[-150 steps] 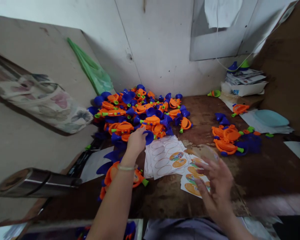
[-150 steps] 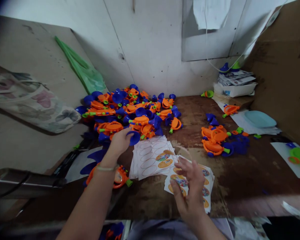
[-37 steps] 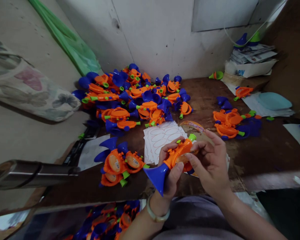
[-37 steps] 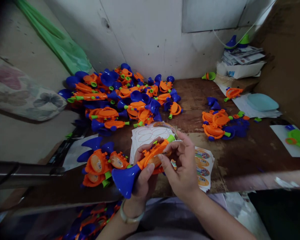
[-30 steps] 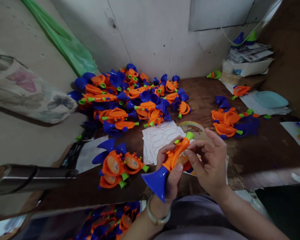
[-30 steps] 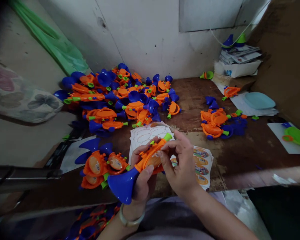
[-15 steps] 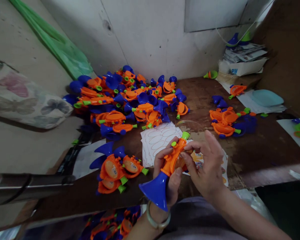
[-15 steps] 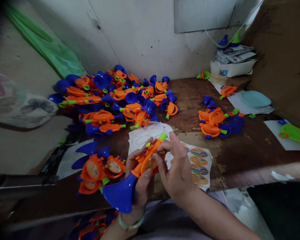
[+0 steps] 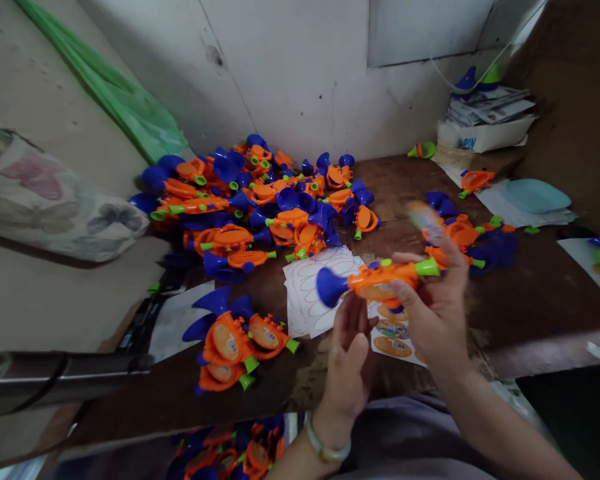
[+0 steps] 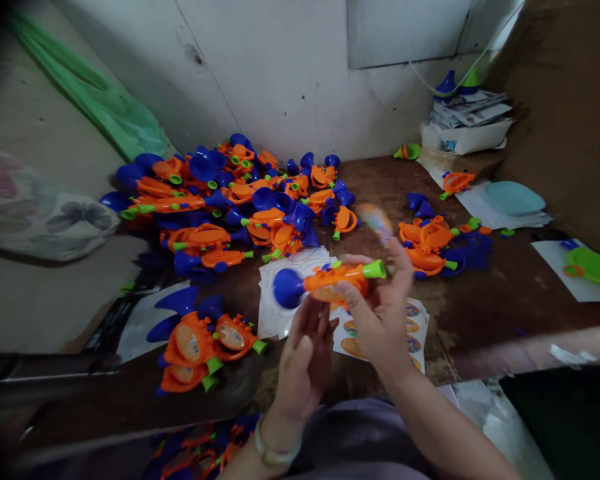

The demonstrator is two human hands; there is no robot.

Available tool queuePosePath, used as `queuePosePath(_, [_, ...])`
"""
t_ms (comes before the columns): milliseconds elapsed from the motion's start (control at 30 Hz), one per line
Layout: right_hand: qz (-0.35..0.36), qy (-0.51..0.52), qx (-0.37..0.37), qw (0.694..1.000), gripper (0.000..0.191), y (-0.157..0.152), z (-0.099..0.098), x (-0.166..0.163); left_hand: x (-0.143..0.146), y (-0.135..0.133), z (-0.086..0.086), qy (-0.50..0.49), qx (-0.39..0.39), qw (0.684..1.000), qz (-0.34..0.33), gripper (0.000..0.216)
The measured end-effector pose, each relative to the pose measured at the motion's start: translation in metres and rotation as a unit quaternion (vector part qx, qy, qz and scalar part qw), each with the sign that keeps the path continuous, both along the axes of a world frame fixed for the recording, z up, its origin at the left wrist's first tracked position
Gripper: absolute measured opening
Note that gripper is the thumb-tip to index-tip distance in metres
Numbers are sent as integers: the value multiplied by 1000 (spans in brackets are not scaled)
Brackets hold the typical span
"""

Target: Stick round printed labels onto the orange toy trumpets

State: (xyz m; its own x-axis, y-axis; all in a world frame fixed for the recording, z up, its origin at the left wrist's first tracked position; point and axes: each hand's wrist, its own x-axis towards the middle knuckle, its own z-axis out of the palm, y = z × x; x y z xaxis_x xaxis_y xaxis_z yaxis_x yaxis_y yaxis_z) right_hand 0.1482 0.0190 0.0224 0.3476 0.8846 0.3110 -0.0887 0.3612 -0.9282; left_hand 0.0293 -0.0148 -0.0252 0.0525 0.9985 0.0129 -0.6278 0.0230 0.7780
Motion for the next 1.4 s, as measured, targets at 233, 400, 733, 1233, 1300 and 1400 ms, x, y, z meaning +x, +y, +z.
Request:
queuePosePath(233, [165, -282, 98, 940, 88, -23, 3, 9, -24, 0, 3, 171, 85, 982, 4, 78])
queuePosePath(400, [244, -181, 76, 950, 48, -27, 19, 9, -34, 9, 13, 171, 32, 984, 35, 59])
queuePosePath(733, [108, -75, -59, 990, 20, -11, 20, -2, -38, 7, 27, 82, 60, 995, -4, 60])
queuePosePath(1233, [143, -5, -129, 981, 28, -8, 19, 1, -44, 8, 33, 130, 111, 985, -32, 60])
queuePosePath(1300, [143, -9, -128, 981, 29, -8, 19, 1, -44, 8, 33, 132, 113, 984, -28, 59])
queuePosePath(1400, [144, -16, -124, 982, 30, -8, 19, 1, -43, 10, 32, 139, 112, 984, -23, 59])
